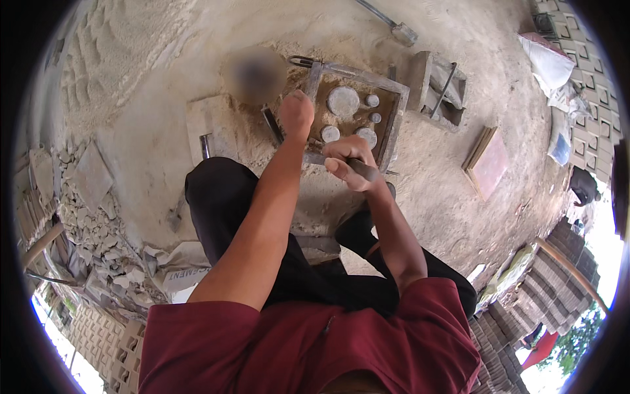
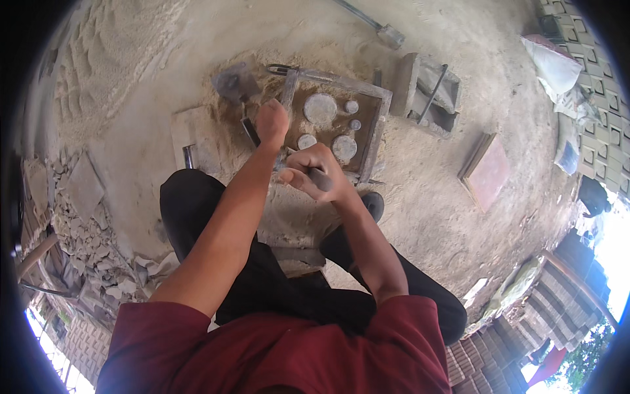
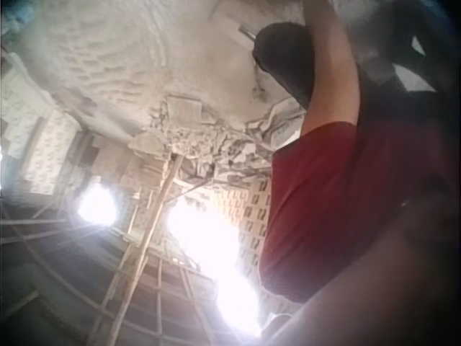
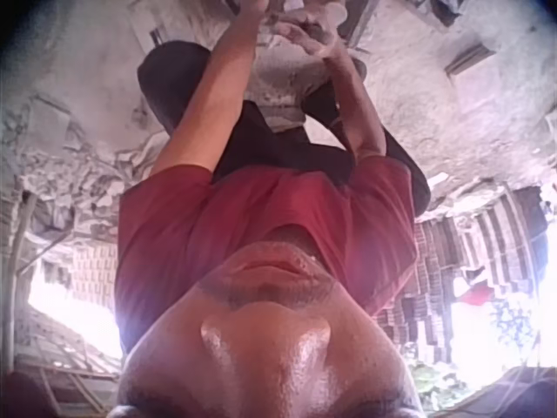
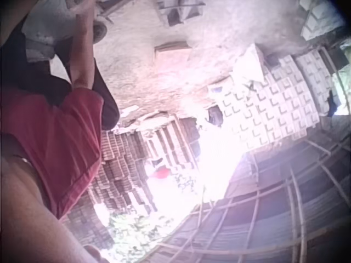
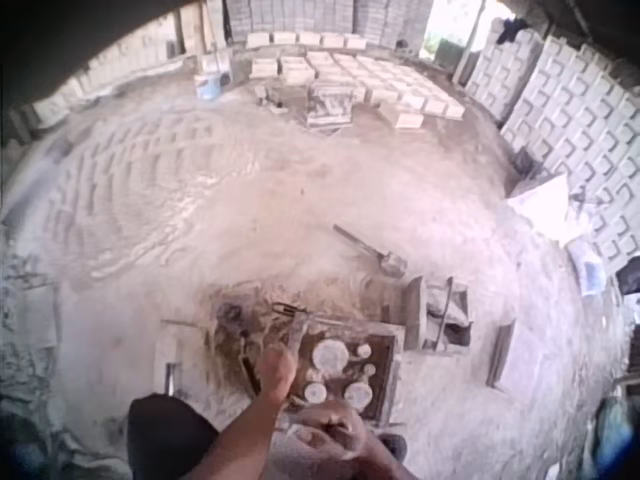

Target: The person uses a trowel to apply material into cylindrical molds within a wooden frame on the ground. They then use a metal rod to tamp down the material and smooth the surface of each cylinder.

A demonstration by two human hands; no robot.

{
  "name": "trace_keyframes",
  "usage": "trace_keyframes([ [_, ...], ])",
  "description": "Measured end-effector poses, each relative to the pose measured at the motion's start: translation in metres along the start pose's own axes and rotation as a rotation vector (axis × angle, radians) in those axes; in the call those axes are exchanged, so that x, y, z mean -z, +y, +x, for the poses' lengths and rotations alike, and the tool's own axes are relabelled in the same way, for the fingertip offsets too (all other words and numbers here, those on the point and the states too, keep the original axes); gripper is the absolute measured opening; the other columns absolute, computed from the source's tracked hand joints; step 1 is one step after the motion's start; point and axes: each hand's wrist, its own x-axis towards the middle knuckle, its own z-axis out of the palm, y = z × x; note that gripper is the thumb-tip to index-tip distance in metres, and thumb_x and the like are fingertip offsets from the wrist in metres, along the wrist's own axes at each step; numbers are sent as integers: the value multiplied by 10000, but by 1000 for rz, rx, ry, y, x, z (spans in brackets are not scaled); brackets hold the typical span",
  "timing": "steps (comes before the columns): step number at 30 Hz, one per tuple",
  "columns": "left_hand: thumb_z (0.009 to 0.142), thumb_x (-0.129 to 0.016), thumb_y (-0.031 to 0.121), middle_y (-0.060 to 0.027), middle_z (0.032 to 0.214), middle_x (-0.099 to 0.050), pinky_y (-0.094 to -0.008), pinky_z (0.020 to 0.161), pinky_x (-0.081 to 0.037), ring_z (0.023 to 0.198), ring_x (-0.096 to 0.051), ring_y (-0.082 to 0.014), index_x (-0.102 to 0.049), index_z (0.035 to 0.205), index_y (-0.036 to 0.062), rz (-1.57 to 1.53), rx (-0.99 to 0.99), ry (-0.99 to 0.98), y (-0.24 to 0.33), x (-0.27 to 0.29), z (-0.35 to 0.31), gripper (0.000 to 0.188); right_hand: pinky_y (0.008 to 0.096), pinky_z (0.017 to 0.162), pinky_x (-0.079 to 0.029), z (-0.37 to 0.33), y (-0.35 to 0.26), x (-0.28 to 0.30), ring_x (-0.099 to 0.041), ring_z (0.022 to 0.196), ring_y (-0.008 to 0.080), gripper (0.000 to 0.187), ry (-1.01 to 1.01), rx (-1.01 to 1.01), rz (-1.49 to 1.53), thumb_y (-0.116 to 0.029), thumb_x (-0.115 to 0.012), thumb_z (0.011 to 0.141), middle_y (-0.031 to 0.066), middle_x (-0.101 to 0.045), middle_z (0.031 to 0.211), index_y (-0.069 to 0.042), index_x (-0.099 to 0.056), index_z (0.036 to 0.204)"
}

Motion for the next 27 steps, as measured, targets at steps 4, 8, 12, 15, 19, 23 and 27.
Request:
trace_keyframes([
  [4, 944, -354, 308, -315, 863, -635, -525, 749, -495, 828, -624, -460, -660, 818, -84, 23, -4, 35, -5, 1, -1, 514, 343, 476, -259, -2, -17, 21, -310, 483, 174, 399, -63, 156, 85, -165, -624, 822, 52, -307, 507, -9, -360, 566],
  [8, 951, -347, 287, -312, 853, -635, -520, 740, -500, 809, -622, -456, -657, 840, -87, 16, -43, 22, 0, -4, 0, 498, 354, 482, -234, -10, -7, 32, -272, 476, 193, 434, 12, -31, -22, -255, -587, 799, 55, -311, 522, 0, -319, 572],
  [12, 948, -347, 261, -303, 870, -638, -519, 743, -502, 788, -618, -456, -659, 869, -86, 222, -361, 2, -24, -2, 11, 472, 360, 460, -251, -22, -14, 27, -318, 470, 186, 309, -31, 97, -60, -181, -565, 732, 60, -331, 524, 25, -385, 588],
  [15, 944, -356, 258, -299, 887, -640, -516, 745, -503, 797, -621, -451, -658, 868, -87, 6, -98, -22, -9, -4, 6, 465, 351, 453, -271, -23, -11, 37, -347, 461, 197, 242, -2, 70, -1, -115, -564, 719, 66, -369, 514, 3, -406, 580],
  [19, 948, -352, 271, -305, 895, -638, -512, 757, -503, 810, -621, -448, -653, 859, -94, 41, -87, 26, -8, -5, 3, 481, 341, 449, -273, -33, 4, 50, -361, 460, 184, 209, -71, 98, -35, -62, -557, 708, 64, -374, 499, -1, -414, 567],
  [23, 951, -337, 283, -303, 897, -639, -518, 749, -505, 814, -622, -445, -649, 853, -99, 213, -289, 5, -13, 2, 6, 503, 327, 438, -264, -32, -16, 39, -336, 441, 167, 202, 44, 10, -92, -47, -540, 700, 49, -351, 500, -4, -413, 550],
  [27, 946, -335, 277, -293, 872, -641, -532, 724, -501, 790, -620, -449, -641, 816, -91, 53, -111, 19, -1, -3, 3, 495, 306, 430, -277, -43, 8, 37, -359, 445, 130, 194, 391, -10, -34, -46, -509, 738, 31, -398, 501, 1, -447, 561],
])
